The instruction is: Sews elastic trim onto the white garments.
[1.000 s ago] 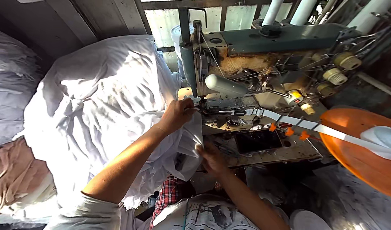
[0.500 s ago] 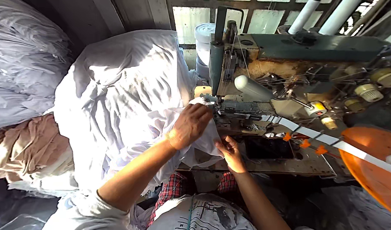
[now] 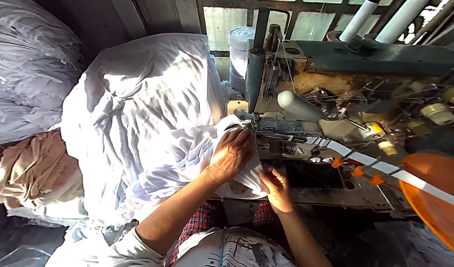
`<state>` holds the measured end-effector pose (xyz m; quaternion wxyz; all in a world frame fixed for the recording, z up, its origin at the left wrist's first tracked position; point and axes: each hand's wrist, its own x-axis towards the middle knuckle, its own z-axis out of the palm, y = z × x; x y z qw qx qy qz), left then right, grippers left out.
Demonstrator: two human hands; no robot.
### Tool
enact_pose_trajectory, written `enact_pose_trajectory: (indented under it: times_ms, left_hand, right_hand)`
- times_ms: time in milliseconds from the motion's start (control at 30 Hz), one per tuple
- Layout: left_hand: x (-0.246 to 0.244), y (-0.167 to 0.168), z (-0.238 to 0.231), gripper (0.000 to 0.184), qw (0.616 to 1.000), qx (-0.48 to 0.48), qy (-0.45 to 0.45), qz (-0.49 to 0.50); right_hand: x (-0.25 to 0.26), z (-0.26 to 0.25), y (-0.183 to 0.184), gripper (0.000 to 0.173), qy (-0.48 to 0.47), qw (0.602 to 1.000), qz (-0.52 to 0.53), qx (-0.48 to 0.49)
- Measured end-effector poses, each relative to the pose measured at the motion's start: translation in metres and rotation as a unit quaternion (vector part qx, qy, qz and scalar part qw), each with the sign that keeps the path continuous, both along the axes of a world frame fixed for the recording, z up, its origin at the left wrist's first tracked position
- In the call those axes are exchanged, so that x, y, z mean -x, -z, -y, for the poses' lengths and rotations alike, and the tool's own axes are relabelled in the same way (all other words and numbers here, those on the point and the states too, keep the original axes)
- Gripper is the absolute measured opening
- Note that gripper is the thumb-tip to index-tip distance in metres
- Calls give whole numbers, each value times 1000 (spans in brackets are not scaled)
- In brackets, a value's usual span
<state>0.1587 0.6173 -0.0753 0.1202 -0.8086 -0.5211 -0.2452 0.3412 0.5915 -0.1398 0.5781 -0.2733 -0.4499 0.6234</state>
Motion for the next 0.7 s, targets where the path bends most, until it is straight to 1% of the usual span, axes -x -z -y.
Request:
enact_pose_trajectory:
  times_ms: [200,333,467,533,600,700]
  left_hand:
    - [-7,6,-4,42,999,-33,-13,-2]
    - [-11,13,-6,39,998,-53,-17,11]
    - [-12,13,-7,38,998,-49,-20,17]
    - [-10,7,-6,37,999,-31,-10,34]
    - [-6,-6,-8,36,997,22,-1,71]
    - [4,-29,-22,30,989,107,10,101]
  right_hand:
    - [-1,-3,2,15,26,999,-8,17]
    - [-2,-1,7,12,35,999,20,4]
    - [-2,-1,12,13,56,998,21,-15]
    - [-2,-3,14,18,73,996,20,-35]
    - [-1,-5,12,21,96,993,32,-62]
    - [2,-11,8,17,112,983,61,-132]
